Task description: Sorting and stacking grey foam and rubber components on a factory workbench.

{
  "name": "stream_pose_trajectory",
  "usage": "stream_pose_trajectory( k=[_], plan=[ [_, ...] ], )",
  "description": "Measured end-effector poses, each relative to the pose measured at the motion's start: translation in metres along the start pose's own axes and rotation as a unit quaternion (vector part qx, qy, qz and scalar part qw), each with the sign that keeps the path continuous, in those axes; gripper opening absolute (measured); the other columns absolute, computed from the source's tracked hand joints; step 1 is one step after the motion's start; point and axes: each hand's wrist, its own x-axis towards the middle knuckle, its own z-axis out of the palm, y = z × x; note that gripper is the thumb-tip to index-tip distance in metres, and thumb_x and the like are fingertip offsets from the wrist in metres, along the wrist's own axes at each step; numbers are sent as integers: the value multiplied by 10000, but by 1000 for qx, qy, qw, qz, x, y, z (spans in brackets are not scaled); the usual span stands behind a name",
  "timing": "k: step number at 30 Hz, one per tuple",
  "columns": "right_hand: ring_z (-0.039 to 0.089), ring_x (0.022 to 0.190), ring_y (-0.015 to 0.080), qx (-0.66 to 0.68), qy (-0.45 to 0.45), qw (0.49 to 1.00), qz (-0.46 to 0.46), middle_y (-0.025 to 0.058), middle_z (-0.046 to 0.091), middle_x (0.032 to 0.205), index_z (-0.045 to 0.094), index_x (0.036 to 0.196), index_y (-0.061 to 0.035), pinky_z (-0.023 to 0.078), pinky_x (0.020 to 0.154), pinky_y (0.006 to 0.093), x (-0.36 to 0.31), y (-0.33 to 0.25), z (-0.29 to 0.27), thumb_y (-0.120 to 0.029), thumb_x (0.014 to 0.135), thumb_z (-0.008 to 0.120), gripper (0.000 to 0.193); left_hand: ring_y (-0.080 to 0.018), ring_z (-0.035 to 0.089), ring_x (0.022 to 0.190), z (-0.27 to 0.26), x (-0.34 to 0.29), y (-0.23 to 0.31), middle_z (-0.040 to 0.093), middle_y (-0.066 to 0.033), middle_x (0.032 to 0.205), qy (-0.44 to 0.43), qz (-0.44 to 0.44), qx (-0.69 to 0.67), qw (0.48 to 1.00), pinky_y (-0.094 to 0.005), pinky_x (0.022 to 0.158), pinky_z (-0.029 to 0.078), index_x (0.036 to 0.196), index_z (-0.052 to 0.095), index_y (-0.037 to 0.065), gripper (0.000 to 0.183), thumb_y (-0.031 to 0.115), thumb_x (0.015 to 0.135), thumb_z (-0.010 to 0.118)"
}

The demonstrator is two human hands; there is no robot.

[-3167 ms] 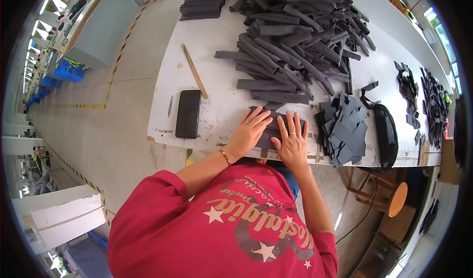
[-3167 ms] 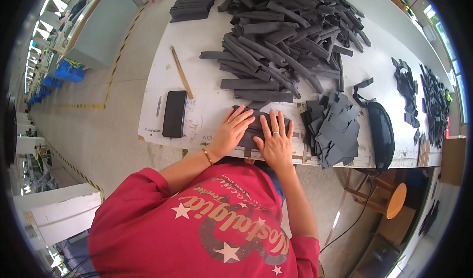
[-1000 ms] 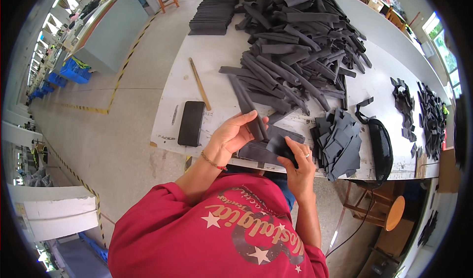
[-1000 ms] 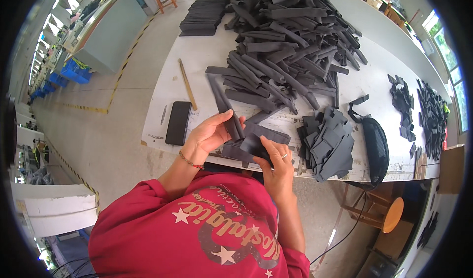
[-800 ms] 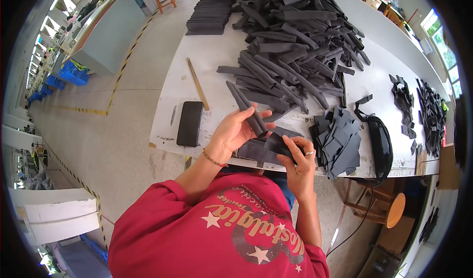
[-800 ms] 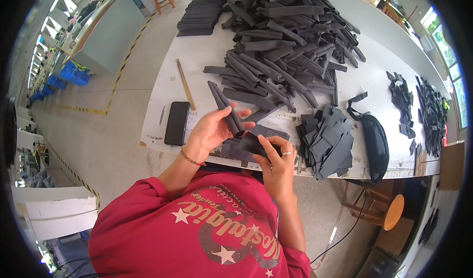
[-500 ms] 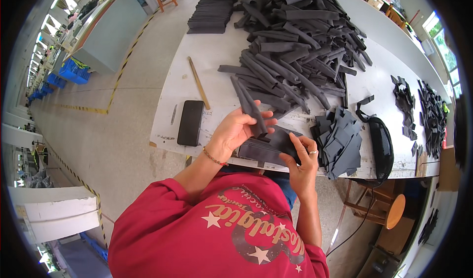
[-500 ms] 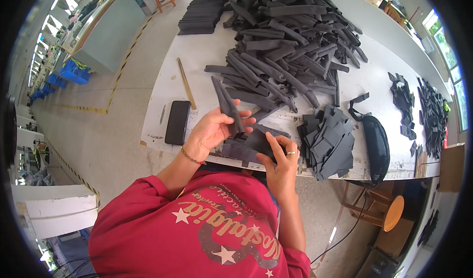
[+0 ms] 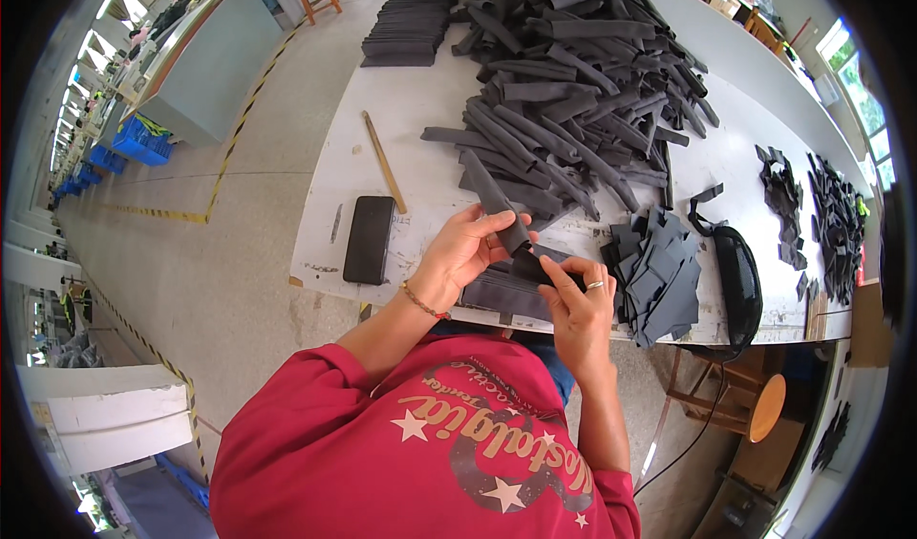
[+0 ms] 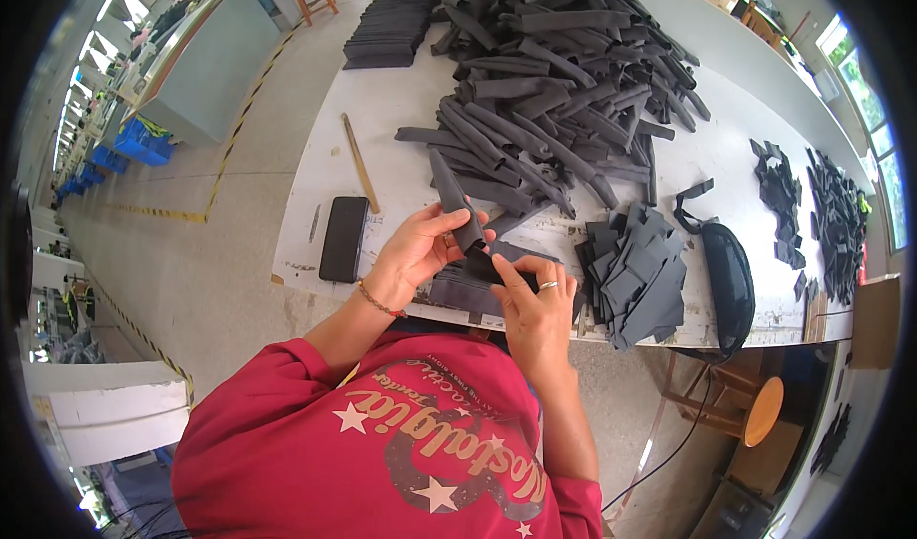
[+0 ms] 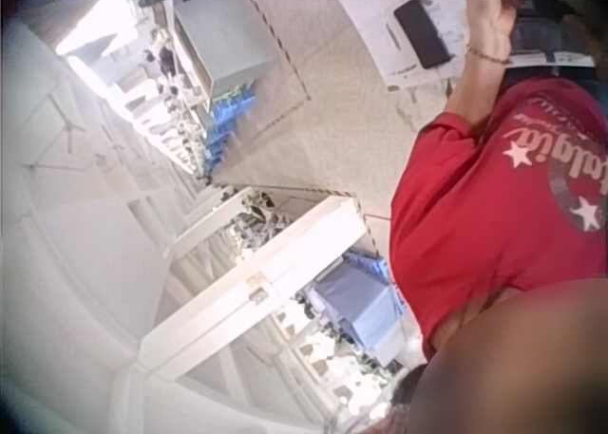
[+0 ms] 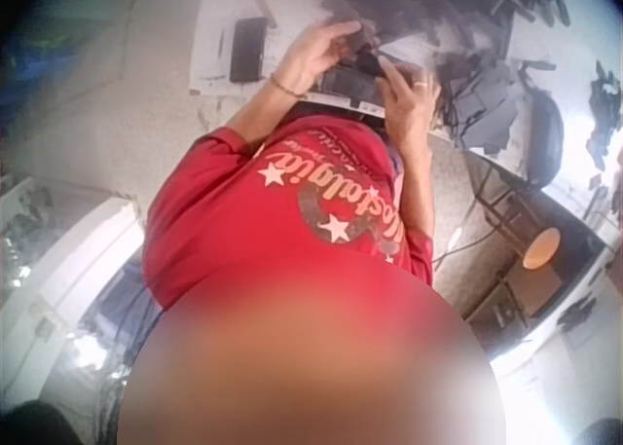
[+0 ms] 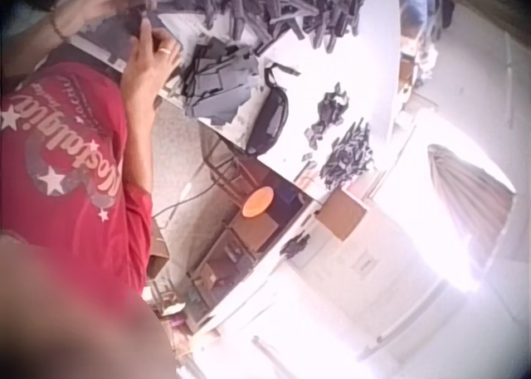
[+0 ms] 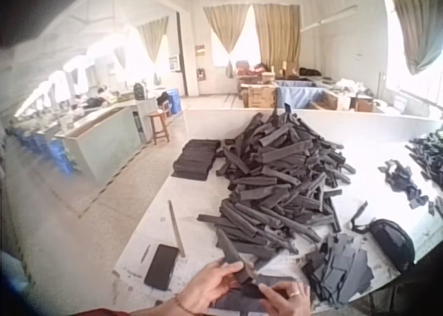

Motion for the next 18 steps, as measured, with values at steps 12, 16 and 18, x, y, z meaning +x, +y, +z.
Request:
stream_pose_trajectory(
  k=[12, 16, 18],
  plan=[
    [550, 888, 234, -146, 56, 986, -50, 35, 574, 972, 696, 1108, -126, 403, 822, 399, 11, 1, 1, -32, 739, 731, 383, -306, 681, 984, 6, -7, 2, 639, -203, 1153, -18, -10, -10, 1000, -405, 816, 578, 1190, 500, 35, 279, 51, 928, 596],
    [551, 893, 234, -171, 80, 981, -44, 31, 571, 993, 693, 1121, -127, 403, 827, 398, 9, -1, 9, -46, 734, 739, 398, -333, 647, 1076, 20, -16, -6, 601, -232, 1216, -13, 67, 7, 998, -436, 928, 545, 1299, 431, 72, 396, 29, 935, 580],
    [543, 906, 262, -156, 92, 983, -30, 50, 577, 995, 675, 1168, -109, 397, 823, 396, 9, -3, 13, -52, 728, 757, 452, -331, 641, 1089, 29, -21, -12, 594, -239, 1223, 0, 99, 25, 995, -440, 937, 542, 1334, 396, 70, 443, 10, 932, 573]
  ],
)
